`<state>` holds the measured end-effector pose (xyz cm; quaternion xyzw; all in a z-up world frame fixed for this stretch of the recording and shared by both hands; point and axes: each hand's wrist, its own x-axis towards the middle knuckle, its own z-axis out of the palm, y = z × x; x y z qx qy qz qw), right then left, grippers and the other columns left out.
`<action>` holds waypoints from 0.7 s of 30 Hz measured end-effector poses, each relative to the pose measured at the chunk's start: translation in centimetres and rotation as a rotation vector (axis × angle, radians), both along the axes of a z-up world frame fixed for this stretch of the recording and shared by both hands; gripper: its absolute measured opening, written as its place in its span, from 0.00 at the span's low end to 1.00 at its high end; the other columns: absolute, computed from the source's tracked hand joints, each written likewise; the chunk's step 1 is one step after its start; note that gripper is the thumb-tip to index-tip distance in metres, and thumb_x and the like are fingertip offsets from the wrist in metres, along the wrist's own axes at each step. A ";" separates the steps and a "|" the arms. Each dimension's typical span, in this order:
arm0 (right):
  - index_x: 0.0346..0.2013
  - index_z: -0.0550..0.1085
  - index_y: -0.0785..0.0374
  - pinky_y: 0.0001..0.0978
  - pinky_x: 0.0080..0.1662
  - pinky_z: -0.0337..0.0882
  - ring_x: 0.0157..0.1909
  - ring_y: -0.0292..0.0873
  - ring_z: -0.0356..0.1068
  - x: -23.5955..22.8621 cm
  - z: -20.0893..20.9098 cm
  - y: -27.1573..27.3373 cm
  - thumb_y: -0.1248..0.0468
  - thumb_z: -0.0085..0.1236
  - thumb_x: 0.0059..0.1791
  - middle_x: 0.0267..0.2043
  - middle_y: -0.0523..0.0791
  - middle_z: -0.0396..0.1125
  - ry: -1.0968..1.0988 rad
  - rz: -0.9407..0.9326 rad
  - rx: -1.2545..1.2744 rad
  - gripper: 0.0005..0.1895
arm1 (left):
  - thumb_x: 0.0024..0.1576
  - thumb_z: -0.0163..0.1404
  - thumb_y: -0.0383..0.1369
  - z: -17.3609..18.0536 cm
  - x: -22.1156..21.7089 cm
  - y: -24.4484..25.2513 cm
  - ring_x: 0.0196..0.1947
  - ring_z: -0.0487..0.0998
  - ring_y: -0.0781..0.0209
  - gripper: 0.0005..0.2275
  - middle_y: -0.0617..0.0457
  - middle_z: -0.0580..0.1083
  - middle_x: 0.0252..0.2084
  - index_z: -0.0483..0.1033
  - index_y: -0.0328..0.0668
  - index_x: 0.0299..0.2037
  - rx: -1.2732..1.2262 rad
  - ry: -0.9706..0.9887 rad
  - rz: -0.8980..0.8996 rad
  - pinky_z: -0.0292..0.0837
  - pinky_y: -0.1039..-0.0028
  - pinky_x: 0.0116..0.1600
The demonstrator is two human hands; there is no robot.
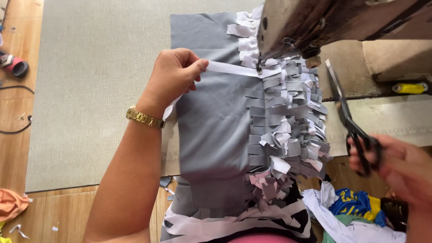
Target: Sewing small white fabric strips onto a larger grey fabric base using an industrial sewing machine and trimming with scissors.
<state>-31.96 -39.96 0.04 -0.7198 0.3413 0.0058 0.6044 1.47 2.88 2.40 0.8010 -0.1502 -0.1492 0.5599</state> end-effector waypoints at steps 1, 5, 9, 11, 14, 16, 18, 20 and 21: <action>0.67 0.72 0.83 0.48 0.45 0.76 0.45 0.58 0.72 -2.2 -1.6 -2.1 0.72 0.60 0.44 0.53 0.63 0.72 -0.050 0.038 0.158 0.35 | 0.66 0.60 0.34 0.1 0.0 0.0 0.17 0.73 0.70 0.12 0.54 0.76 0.23 0.77 0.43 0.29 -0.034 0.004 0.007 0.68 0.81 0.21; 0.54 0.71 0.86 0.28 0.18 0.60 0.19 0.35 0.62 -4.8 1.5 3.6 0.52 0.70 0.52 0.37 0.53 0.62 -0.245 0.251 0.593 0.35 | 0.66 0.58 0.34 0.5 -0.3 -0.1 0.18 0.74 0.70 0.11 0.54 0.77 0.24 0.78 0.43 0.30 -0.081 0.024 -0.005 0.69 0.82 0.22; 0.72 0.62 0.80 0.30 0.22 0.63 0.24 0.38 0.63 -2.0 1.7 9.0 0.32 0.69 0.54 0.42 0.54 0.61 -0.181 0.334 0.889 0.57 | 0.65 0.57 0.32 1.1 -0.7 -0.3 0.18 0.72 0.70 0.10 0.56 0.75 0.23 0.79 0.43 0.30 -0.098 0.012 -0.010 0.67 0.83 0.22; 0.55 0.71 0.77 0.33 0.24 0.63 0.22 0.42 0.59 -0.3 0.2 10.5 0.29 0.55 0.52 0.37 0.52 0.61 -0.102 0.303 0.707 0.49 | 0.65 0.57 0.32 1.3 -1.0 -0.1 0.20 0.73 0.71 0.10 0.57 0.75 0.24 0.79 0.42 0.30 -0.122 0.037 0.013 0.67 0.83 0.23; 0.54 0.74 0.62 0.34 0.21 0.55 0.19 0.45 0.61 2.6 -1.9 11.0 0.29 0.50 0.52 0.37 0.53 0.65 0.032 0.124 0.704 0.39 | 0.65 0.56 0.31 1.2 -0.9 -0.1 0.20 0.73 0.72 0.11 0.57 0.75 0.23 0.78 0.43 0.29 -0.119 0.028 0.003 0.67 0.83 0.24; 0.52 0.73 0.64 0.34 0.22 0.55 0.21 0.42 0.59 4.6 -0.5 12.9 0.29 0.49 0.50 0.36 0.50 0.63 0.055 0.109 0.624 0.40 | 0.65 0.56 0.31 1.4 -1.0 -0.1 0.20 0.73 0.72 0.10 0.57 0.75 0.24 0.78 0.43 0.29 -0.109 0.024 -0.012 0.67 0.83 0.24; 0.50 0.72 0.67 0.34 0.22 0.55 0.22 0.39 0.56 6.0 0.5 14.1 0.29 0.49 0.49 0.34 0.47 0.60 0.082 0.098 0.543 0.41 | 0.65 0.56 0.30 1.3 -1.0 0.0 0.21 0.73 0.72 0.10 0.57 0.76 0.24 0.78 0.42 0.29 -0.100 0.022 -0.023 0.67 0.83 0.24; 0.43 0.73 0.71 0.32 0.20 0.50 0.20 0.40 0.59 6.8 0.9 14.5 0.36 0.51 0.54 0.30 0.48 0.62 0.039 0.093 0.523 0.36 | 0.64 0.56 0.30 1.2 -1.0 -0.1 0.20 0.74 0.72 0.10 0.57 0.76 0.24 0.78 0.43 0.28 -0.085 -0.003 -0.031 0.68 0.83 0.24; 0.43 0.73 0.71 0.32 0.20 0.50 0.20 0.40 0.59 6.9 1.1 14.7 0.36 0.51 0.54 0.30 0.48 0.62 0.042 0.091 0.527 0.36 | 0.64 0.56 0.30 1.2 -0.9 -0.1 0.20 0.74 0.72 0.10 0.57 0.76 0.24 0.78 0.43 0.28 -0.083 0.000 -0.032 0.68 0.83 0.24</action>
